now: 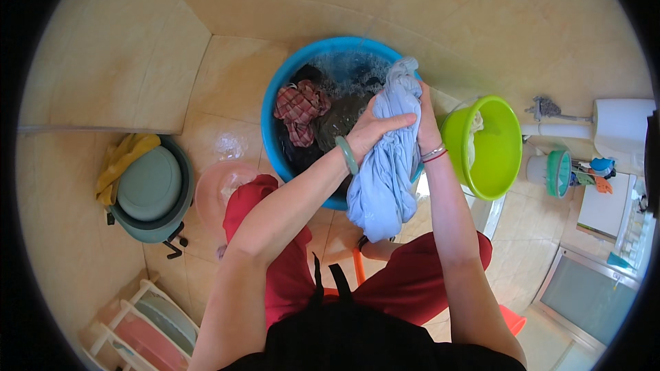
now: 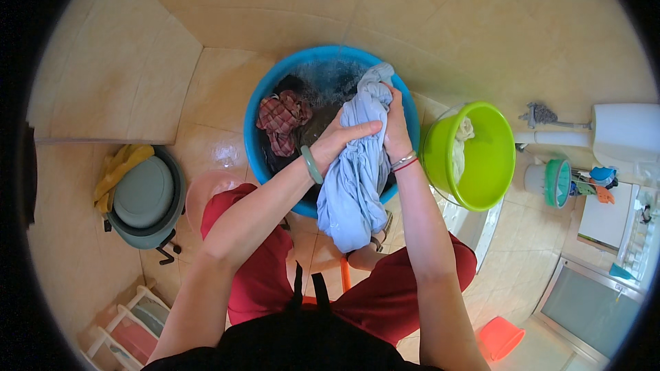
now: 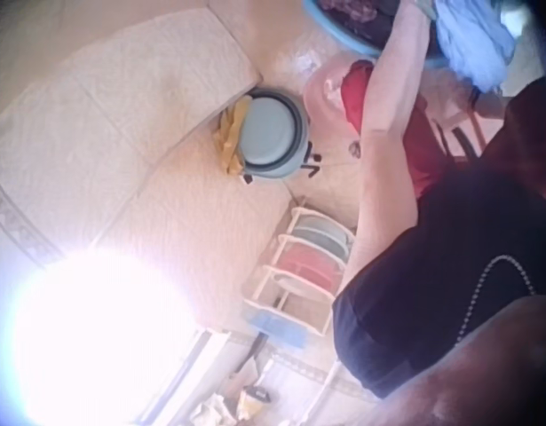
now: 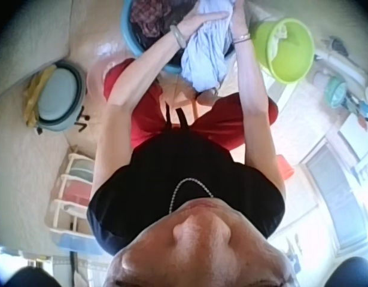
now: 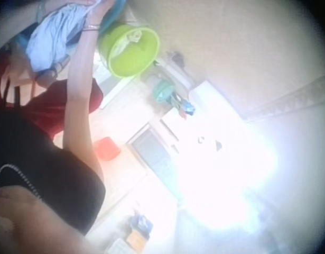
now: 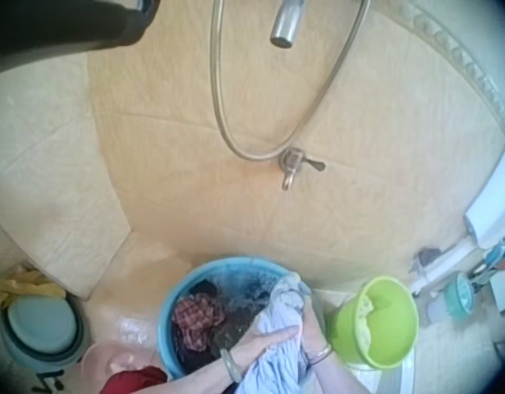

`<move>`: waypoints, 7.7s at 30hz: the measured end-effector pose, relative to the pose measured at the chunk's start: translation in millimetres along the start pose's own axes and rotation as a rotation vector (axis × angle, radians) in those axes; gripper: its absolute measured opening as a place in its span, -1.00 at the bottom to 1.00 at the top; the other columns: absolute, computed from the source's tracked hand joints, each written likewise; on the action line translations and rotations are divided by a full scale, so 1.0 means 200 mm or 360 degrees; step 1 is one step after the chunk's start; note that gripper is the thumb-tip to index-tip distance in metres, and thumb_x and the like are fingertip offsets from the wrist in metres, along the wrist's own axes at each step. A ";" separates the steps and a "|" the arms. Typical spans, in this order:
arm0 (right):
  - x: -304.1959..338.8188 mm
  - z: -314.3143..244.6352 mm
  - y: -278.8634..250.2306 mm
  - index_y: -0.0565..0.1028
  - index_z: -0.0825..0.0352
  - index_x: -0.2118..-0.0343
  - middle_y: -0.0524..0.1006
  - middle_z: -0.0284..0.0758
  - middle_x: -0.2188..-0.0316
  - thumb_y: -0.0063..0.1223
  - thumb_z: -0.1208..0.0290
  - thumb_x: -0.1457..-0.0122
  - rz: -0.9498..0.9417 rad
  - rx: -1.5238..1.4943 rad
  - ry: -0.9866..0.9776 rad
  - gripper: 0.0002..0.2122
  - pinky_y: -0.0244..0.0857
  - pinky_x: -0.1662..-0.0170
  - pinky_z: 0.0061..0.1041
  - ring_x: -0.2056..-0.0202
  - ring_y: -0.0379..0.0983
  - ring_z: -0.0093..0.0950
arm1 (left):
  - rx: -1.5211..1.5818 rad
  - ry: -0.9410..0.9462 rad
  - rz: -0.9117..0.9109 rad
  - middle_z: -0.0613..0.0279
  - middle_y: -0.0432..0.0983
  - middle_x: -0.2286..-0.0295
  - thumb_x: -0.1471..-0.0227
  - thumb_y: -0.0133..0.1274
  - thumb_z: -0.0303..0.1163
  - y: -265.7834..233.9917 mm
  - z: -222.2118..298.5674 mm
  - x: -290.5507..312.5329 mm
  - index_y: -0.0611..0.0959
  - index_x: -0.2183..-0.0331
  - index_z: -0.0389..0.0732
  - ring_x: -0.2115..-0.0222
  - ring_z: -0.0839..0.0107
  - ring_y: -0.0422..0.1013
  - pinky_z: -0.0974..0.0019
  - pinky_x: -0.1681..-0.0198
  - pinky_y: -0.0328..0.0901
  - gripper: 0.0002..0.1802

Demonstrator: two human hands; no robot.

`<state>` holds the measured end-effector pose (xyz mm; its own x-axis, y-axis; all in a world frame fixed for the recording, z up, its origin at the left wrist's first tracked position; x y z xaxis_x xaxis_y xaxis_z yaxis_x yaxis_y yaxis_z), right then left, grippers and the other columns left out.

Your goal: The person hand-washes various garments in a blue basin filled with soapy water. They scrub, rinse, and wring out items including a yellow cloth, white shirt, blue shirt, and dark pants, transferring the cleaned items into a green bucket.

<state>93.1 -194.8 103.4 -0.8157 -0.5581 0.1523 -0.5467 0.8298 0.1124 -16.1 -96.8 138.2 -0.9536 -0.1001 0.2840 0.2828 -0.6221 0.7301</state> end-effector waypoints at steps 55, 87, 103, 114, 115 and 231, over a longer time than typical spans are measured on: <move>-0.09 -0.28 0.22 0.58 0.44 0.31 0.58 -0.07 0.41 0.16 0.16 -0.04 -0.0119 0.1333 -0.0325 -0.64 0.36 0.24 -0.41 0.36 0.54 -0.26 | -0.1107 0.0444 0.0623 -0.26 0.47 0.12 -0.06 -0.16 -0.33 -0.10 -0.05 -0.02 0.39 -0.06 -0.39 0.03 -0.10 0.38 0.14 -0.06 0.22 -0.46; 0.44 -0.05 -0.26 0.09 0.28 -0.29 0.23 -0.31 -0.22 -0.06 -0.07 -0.23 -0.0030 -0.0496 0.0484 -0.30 0.04 -0.24 -0.29 -0.21 0.16 -0.35 | 0.0402 0.0049 0.0283 0.17 0.36 0.04 0.03 0.08 -0.37 0.01 -0.01 -0.04 0.31 -0.08 -0.12 0.04 0.25 0.34 0.14 -0.10 0.24 -0.40; 0.66 0.10 -0.40 0.22 0.35 -0.19 0.42 -0.26 -0.05 0.07 0.57 -0.02 0.0324 -0.0633 0.0134 -0.40 0.26 -0.08 -0.43 -0.03 0.38 -0.42 | -0.0020 0.0481 0.0145 0.19 0.37 0.00 0.00 0.16 -0.41 0.10 0.08 0.00 0.30 -0.12 -0.15 -0.01 0.33 0.32 0.24 -0.11 0.19 -0.35; 0.50 -0.38 -0.47 0.27 0.28 -0.22 0.36 -0.31 -0.09 0.01 0.70 0.22 -0.0019 -0.0093 -0.0123 -0.24 0.14 -0.13 -0.56 -0.06 0.29 -0.52 | -0.0439 -0.0325 -0.0354 0.20 0.45 0.04 -0.03 0.20 -0.29 0.18 0.08 0.04 0.38 -0.10 -0.29 0.01 0.38 0.38 0.28 -0.10 0.24 -0.36; 0.50 -0.43 -0.48 0.27 0.28 -0.22 0.37 -0.32 -0.08 0.00 0.69 0.22 -0.0126 -0.0066 -0.0063 -0.24 0.14 -0.13 -0.57 -0.04 0.29 -0.53 | -0.0405 -0.0351 -0.0375 0.19 0.43 0.02 -0.03 0.19 -0.30 0.22 0.08 0.02 0.37 -0.11 -0.30 0.00 0.37 0.36 0.27 -0.10 0.23 -0.36; 0.01 0.33 0.46 0.58 -0.06 0.27 0.45 -0.57 0.19 0.19 0.29 0.23 -0.0045 0.1477 -0.1423 -0.67 0.17 0.27 -0.41 0.24 0.28 -0.47 | 0.0653 0.0036 -0.0010 0.01 0.39 0.01 -0.24 -0.22 0.07 -0.77 -0.16 -0.64 0.37 -0.09 -0.22 -0.02 0.17 0.35 0.15 -0.13 0.22 -0.39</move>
<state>29.7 -119.0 49.2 -0.4472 -0.6750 -0.5868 -0.1978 0.7145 -0.6711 59.6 -12.0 -30.5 -0.9562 -0.1173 0.2681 0.2902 -0.2619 0.9204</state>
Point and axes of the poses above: each hand's wrist, its own x-axis away from the middle knuckle, its own y-axis out of the palm, z = x × y, the point moved 2 cm from there along -x, towards the middle knuckle
